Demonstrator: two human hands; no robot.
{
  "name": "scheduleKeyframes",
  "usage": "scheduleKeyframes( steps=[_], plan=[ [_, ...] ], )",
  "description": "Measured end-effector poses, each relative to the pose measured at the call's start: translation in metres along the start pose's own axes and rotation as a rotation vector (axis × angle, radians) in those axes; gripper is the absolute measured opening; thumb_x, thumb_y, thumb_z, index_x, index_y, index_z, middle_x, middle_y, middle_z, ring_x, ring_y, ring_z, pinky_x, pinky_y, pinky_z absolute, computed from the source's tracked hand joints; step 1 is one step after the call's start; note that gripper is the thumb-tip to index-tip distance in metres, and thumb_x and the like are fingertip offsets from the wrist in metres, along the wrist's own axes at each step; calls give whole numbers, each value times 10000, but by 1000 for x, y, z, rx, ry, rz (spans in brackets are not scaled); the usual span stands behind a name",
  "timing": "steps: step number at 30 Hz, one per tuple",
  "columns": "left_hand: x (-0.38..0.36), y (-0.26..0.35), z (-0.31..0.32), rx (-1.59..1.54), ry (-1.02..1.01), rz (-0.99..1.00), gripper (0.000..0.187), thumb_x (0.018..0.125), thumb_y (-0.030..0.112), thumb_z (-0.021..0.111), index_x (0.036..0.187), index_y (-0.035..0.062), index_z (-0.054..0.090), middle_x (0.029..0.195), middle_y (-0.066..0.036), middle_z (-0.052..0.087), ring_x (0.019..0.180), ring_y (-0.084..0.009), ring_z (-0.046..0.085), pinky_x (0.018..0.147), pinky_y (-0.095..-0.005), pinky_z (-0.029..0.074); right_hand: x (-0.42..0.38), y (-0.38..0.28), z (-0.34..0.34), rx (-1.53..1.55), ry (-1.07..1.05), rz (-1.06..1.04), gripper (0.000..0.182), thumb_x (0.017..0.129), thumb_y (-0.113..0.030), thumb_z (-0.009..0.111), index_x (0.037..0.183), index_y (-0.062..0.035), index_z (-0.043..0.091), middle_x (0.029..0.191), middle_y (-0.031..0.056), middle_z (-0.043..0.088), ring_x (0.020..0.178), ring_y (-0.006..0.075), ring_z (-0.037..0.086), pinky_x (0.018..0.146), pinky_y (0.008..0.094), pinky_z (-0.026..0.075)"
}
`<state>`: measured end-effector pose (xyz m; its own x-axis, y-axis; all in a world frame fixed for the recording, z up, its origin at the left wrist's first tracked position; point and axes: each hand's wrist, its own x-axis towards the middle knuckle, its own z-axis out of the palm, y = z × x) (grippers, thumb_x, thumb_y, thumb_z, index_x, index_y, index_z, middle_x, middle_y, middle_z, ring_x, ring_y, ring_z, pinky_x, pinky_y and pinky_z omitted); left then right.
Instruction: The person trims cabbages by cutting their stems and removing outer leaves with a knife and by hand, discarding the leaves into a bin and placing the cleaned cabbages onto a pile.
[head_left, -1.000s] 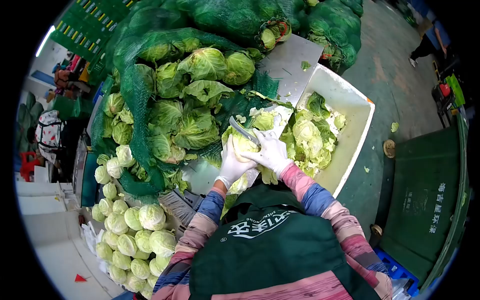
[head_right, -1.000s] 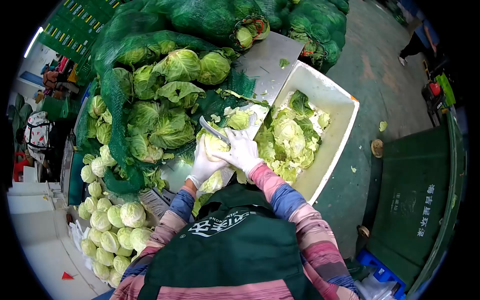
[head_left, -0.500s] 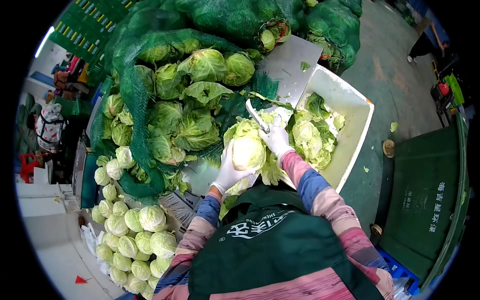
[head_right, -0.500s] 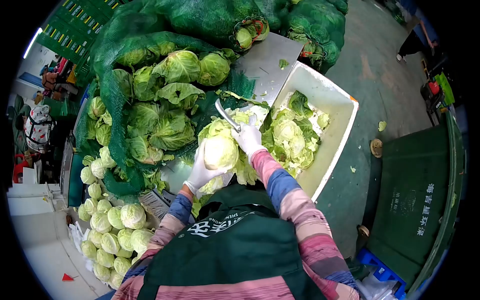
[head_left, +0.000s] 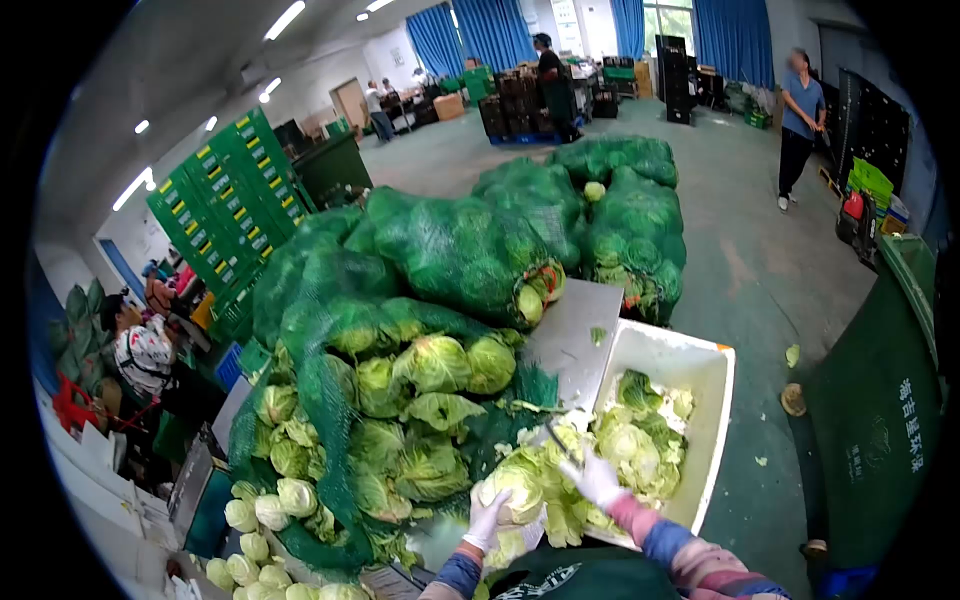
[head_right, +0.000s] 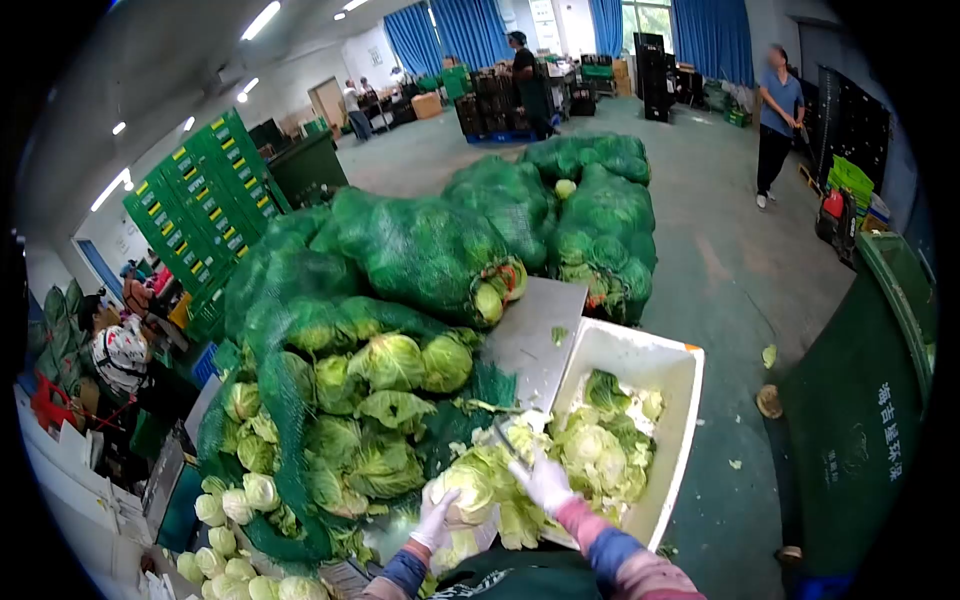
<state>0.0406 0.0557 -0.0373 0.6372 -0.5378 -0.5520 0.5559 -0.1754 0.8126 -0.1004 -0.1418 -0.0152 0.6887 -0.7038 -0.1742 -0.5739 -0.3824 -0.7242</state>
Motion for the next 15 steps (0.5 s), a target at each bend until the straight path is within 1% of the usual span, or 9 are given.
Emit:
scheduleKeyframes(
  steps=[2,4,7,8,9,11,12,13,15],
  plan=[
    [-6,13,12,-286,-67,-346,712,836,433,693,1409,242,315,1411,-147,389,1249,-316,465,985,-578,413,-13,-17,-7,102,-217,14,800,829,-579,609,1384,-34,422,937,252,665,867,366,657,760,408,513],
    [2,-14,17,-385,-321,-300,687,875,515,607,1439,259,310,1447,-113,380,1256,-326,463,1005,-581,398,-23,-16,4,274,-223,-39,831,798,-653,590,1356,-45,488,965,253,669,869,332,668,783,377,515],
    [-31,6,42,-253,-226,-386,750,868,494,633,1467,205,285,1443,-84,395,1264,-290,461,1019,-515,417,1,9,26,226,-209,-88,687,816,-636,572,1169,-51,650,960,207,685,866,338,666,794,387,512],
    [-24,-1,47,-7,-230,7,865,837,374,716,1490,124,207,1468,-117,336,1260,-311,460,1027,-460,426,6,1,12,171,-302,-37,627,829,-619,566,1050,-46,693,927,193,692,855,339,664,770,394,511],
    [-23,-12,46,267,-119,302,1056,714,360,803,1498,94,148,1482,-171,274,1291,-336,411,1060,-437,388,12,4,16,196,-295,-13,596,837,-606,563,986,-45,699,895,197,689,833,334,661,748,402,504],
    [-26,-2,49,1065,138,700,1325,505,349,915,1498,42,93,1487,-239,213,1336,-397,321,1102,-415,326,22,9,31,334,-171,-7,569,853,-593,549,895,-47,703,828,203,679,778,333,647,714,412,488],
    [-11,-7,42,987,44,727,1286,504,325,910,1485,25,135,1472,-253,228,1320,-412,335,1099,-407,327,28,9,30,252,-198,23,567,865,-590,538,886,-46,697,807,191,676,746,325,629,711,407,481],
    [-2,0,38,903,-19,698,1223,519,358,899,1462,1,207,1415,-239,306,1303,-374,367,1104,-400,318,26,7,33,442,-107,14,545,877,-571,540,876,-46,687,739,163,655,663,272,614,648,384,476],
    [2,21,38,953,-28,638,1170,527,364,893,1425,-35,259,1335,-240,376,1262,-366,403,1085,-402,341,25,5,24,597,-216,215,514,930,-505,501,1017,-14,627,630,86,588,540,171,573,528,332,446]
  ],
)
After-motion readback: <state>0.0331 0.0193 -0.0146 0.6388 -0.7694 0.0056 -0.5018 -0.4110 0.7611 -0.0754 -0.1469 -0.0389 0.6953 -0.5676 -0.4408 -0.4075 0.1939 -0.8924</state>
